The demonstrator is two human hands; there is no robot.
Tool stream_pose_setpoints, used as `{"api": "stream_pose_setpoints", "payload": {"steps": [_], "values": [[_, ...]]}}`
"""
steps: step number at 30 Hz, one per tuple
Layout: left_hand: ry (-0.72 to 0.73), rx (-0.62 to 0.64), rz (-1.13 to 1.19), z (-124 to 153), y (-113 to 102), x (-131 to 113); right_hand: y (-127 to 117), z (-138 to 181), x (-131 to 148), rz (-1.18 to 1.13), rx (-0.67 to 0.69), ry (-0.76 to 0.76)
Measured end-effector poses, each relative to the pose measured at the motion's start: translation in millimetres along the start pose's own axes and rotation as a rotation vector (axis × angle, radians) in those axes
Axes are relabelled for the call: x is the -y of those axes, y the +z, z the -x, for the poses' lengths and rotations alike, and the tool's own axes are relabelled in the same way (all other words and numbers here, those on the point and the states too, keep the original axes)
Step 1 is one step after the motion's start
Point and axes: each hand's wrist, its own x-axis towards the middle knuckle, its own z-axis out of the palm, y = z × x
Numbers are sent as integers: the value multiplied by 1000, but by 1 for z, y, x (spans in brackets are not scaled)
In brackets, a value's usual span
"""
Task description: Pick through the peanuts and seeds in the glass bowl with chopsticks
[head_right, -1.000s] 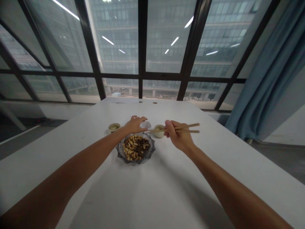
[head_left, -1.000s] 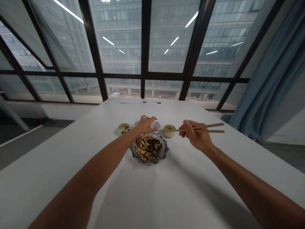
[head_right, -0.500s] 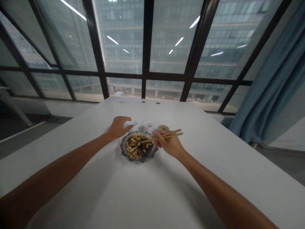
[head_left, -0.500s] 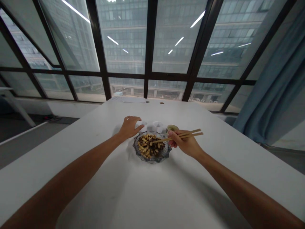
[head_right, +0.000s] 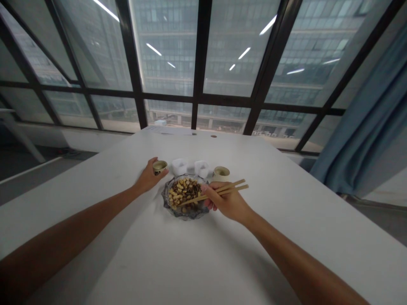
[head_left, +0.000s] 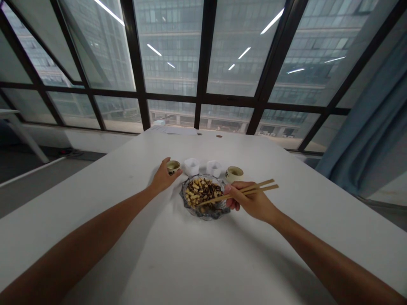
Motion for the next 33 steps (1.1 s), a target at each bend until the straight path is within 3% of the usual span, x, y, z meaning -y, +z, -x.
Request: {"api": "stream_pose_setpoints", "payload": {"steps": [5, 10, 19, 26, 33], "values": [[-37, 37, 11, -1, 0, 3, -6, -8, -11, 33, -199, -74], [-30, 46, 5, -1, 1, 4, -20, -9, -3, -12, -341, -93], [-35, 48, -36, -2, 1, 3, -19, -1, -1, 196, -151, -173], [-34, 55, -34, -1, 1, 3, -2, -4, -12, 114, -246, -112], [-29, 37, -35, -1, 2, 4, -1, -4, -9, 45, -283, -69]]}}
